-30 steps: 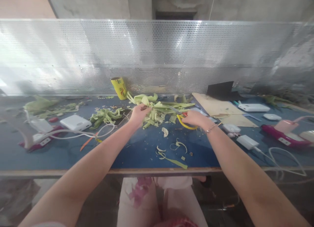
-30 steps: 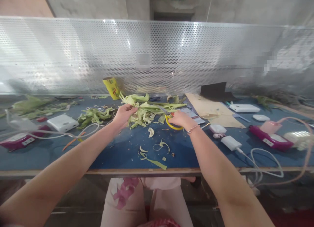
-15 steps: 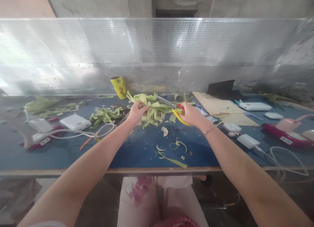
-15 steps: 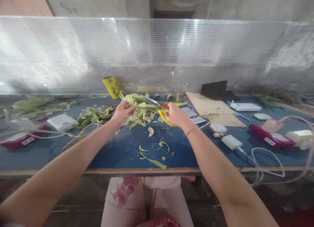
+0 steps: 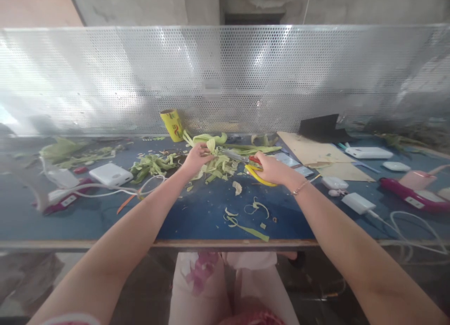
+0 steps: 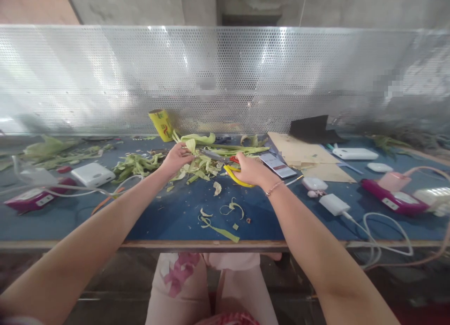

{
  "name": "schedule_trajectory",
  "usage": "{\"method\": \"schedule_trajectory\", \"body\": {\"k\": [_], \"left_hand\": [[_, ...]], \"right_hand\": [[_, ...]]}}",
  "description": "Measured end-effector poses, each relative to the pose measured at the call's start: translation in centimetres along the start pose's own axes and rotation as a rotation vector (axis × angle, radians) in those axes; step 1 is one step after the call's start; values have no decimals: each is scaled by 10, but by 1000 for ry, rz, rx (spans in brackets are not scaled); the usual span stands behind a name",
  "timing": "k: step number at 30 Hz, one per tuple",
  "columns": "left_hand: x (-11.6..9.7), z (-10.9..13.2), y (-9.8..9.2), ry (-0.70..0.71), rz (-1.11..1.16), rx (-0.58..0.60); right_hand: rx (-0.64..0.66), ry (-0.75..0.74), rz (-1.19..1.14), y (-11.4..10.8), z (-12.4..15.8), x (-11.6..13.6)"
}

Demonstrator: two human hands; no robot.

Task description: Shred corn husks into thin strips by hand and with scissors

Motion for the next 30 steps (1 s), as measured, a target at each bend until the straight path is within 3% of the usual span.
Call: {"method": "schedule_trajectory", "body": {"k": [19, 30], "left_hand": [[-7, 5, 6, -23, 106, 70], [-7, 7, 5, -24, 40, 56]], "right_hand": [[8, -24, 4, 0, -1, 2], [-10, -82, -37, -1, -3, -1]]}}
Point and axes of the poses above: each hand's wrist, its own z-axis away from the middle knuckle, its own y-axis out of the palm, x = y × z, the point moved 4 cm from there along -z, towards the middle knuckle, and after that the axes turned 12 degrees about -z, right-handed, at the moved point
